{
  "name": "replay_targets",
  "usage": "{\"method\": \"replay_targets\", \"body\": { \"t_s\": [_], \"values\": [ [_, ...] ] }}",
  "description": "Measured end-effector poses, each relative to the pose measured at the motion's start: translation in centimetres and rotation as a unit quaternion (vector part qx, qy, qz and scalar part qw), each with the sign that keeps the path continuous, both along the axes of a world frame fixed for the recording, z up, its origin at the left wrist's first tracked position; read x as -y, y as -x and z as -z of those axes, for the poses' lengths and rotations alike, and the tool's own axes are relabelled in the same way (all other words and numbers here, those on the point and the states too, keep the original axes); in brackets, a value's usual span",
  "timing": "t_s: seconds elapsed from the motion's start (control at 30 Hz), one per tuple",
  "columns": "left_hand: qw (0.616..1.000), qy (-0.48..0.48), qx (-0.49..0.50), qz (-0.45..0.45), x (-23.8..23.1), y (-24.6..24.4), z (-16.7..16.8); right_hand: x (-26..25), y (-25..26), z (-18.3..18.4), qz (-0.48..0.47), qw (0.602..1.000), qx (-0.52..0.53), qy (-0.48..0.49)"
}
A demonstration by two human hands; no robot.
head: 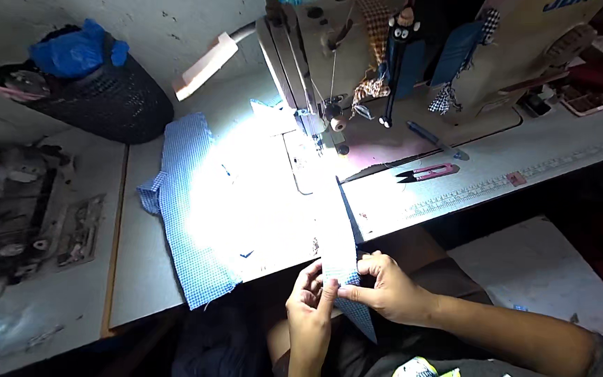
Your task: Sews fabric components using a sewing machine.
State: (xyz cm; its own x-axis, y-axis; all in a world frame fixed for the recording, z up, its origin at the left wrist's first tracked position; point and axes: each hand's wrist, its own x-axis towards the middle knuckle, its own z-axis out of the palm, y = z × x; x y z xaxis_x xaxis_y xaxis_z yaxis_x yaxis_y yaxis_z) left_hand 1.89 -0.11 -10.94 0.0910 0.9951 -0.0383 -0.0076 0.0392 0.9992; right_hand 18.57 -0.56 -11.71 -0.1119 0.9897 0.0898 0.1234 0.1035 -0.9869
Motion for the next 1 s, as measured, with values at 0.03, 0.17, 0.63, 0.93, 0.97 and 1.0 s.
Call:
{"method": "replay_targets", "body": {
  "t_s": [0.03, 0.17, 0.63, 0.93, 0.97, 1.0],
  "values": [
    [0.997, 0.056, 0.046, -0.022, 0.2, 0.1, 0.2, -0.2, 0.3, -0.4, -0.009, 1.000, 0.005, 0.009],
    [0.984, 0.129, 0.117, -0.047, 0.5, 1.2, 0.6, -0.7, 1.3, -0.9, -0.046, 0.997, 0.023, 0.058],
    [0.994, 0.075, 0.015, -0.078, 1.4, -0.1, 2.1, 1.0, 0.0, 2.3, 0.059, 0.993, 0.066, -0.075],
    [0.987, 0.152, 0.029, -0.051, 3.1, 0.6, 1.3, -1.2, -0.4, 4.2, 0.035, 0.860, 0.331, -0.387],
    [0.985, 0.165, 0.033, -0.044, 3.4, 0.9, 0.8, -1.4, -0.4, 4.3, 0.026, 0.861, 0.318, -0.395],
    [0.985, 0.165, 0.033, -0.037, 3.9, 1.3, 0.1, -1.6, -0.4, 4.3, 0.014, 0.862, 0.308, -0.402]
  ]
}}
